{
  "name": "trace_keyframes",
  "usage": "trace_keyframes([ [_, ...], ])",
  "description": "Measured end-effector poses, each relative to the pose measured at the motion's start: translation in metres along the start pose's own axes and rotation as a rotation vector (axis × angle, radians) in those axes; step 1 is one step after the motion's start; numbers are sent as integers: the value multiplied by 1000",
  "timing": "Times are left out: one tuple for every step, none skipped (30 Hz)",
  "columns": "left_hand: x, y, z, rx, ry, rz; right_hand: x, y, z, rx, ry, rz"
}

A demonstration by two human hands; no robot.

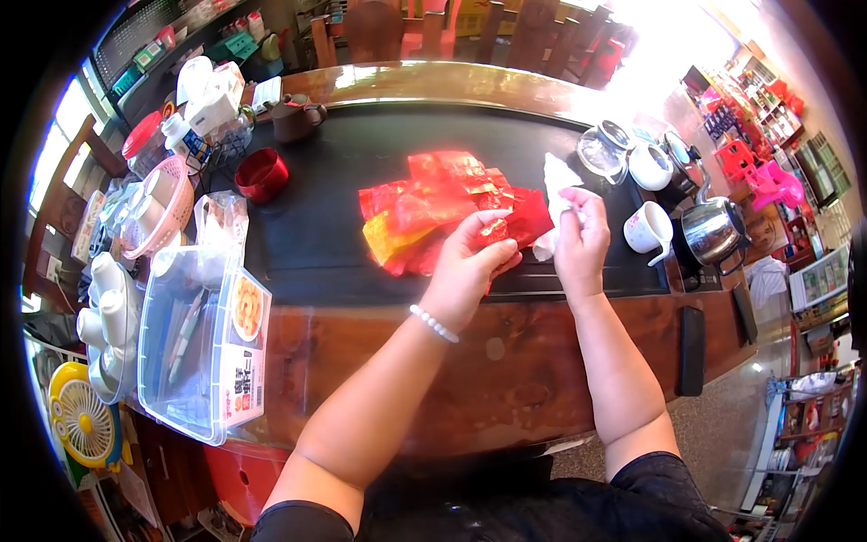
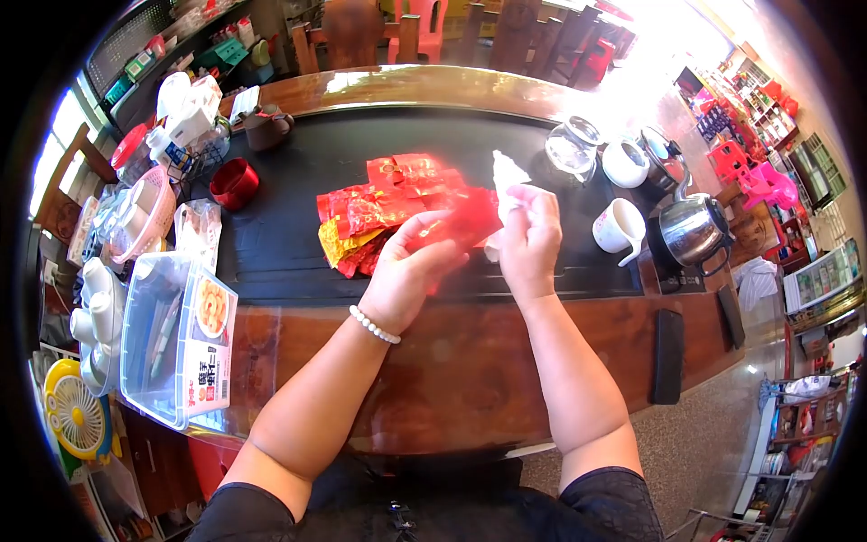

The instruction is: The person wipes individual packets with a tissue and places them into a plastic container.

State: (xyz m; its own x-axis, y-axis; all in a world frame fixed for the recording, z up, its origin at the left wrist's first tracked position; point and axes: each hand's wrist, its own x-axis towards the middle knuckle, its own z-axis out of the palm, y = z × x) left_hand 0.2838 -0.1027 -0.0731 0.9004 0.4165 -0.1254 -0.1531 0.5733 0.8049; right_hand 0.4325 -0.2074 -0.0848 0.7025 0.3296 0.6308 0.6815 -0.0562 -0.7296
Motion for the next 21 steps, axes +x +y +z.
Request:
trace_keyframes([
  [0, 2, -1, -24, 29, -56, 1, -3, -1, 3, 13, -23],
  [2, 0, -1, -89, 30, -43, 0, -7, -1, 13, 14, -110],
  [5, -6, -1, -154, 31, -31, -1, -18, 0, 23, 15, -197],
  [7, -9, -1, -219, 31, -18, -2, -29, 0, 33, 16, -284],
  [8, -10, -3, -252, -20, -22, -2, -37, 0, -41, -53, -414],
  [8, -10, -4, -284, -72, -27, -2, -44, 0, -141, -125, -521],
  [9, -11, -6, -315, -125, -32, -4, -48, 3, -168, -198, -549],
  [10, -13, -8, -320, -138, -31, -6, -50, 5, -194, -272, -576],
  [12, -15, -11, -325, -151, -31, -6, -45, 6, -198, -262, -558],
  [13, -17, -14, -331, -164, -31, -6, -42, 6, -203, -232, -492],
  [16, -18, -15, -369, -200, -30, -4, -37, 4, -208, -203, -428],
  [14, -15, -13, -420, -159, -50, -2, -32, 2, -212, -174, -366],
  [11, -9, -11, -471, -118, -70, -1, -19, 2, -184, -120, -324],
  [8, -6, -10, -520, -77, -92, -2, -10, 2, -123, -102, -220],
  [10, -5, -12, -549, -35, -91, -3, -5, 2, 12, -85, -6],
  [11, -5, -15, -584, -42, -83, -5, -2, 3, 149, -67, 207],
  [12, -5, -18, -620, -49, -75, -4, 3, 2, 329, -54, 360],
  [11, -3, -19, -656, -55, -66, -3, 4, 1, 492, -38, 402],
  [11, -3, -18, -657, -61, -36, -3, 5, 2, 654, -23, 442],
  [11, -3, -16, -638, -34, -16, -3, 5, 3, 817, -9, 482],
  [9, -1, -11, -620, -7, 5, -3, 4, 1, 983, -70, 520],
])
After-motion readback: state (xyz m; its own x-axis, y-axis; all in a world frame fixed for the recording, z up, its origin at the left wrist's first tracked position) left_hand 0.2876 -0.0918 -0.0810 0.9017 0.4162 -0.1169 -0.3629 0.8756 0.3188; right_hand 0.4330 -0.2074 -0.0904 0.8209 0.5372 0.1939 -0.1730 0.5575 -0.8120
